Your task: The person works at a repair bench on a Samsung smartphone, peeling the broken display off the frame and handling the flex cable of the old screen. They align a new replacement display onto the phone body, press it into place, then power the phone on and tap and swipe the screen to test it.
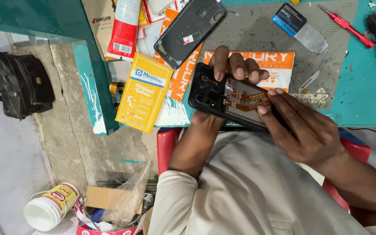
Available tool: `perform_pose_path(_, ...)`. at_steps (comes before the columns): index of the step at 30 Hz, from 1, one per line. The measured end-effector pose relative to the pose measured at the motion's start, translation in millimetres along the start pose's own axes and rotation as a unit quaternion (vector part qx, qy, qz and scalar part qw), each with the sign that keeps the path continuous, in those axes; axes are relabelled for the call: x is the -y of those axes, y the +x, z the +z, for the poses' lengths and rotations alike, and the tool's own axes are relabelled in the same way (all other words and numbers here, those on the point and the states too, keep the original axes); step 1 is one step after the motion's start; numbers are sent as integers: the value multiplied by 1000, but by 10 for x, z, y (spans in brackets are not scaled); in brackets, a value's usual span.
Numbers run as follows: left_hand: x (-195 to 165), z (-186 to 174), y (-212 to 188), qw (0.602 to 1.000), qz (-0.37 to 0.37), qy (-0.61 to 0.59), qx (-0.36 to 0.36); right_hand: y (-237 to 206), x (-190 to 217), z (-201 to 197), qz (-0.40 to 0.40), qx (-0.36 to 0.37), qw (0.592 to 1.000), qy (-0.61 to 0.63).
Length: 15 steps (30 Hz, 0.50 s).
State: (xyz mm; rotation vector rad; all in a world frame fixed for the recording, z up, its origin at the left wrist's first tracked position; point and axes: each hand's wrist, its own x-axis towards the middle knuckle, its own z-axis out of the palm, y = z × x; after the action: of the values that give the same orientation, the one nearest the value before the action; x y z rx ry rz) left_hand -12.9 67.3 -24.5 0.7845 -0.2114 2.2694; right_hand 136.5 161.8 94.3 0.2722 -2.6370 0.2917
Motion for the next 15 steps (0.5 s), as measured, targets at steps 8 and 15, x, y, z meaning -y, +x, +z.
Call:
perform_pose_path(8, -21, 147, 60, 991, 33, -126, -18, -14, 55, 13, -2, 3, 1000, -10)
perform_pose_path(15, -4, 131, 59, 992, 75, -100, -23, -82, 11, -8, -6, 26, 999, -40)
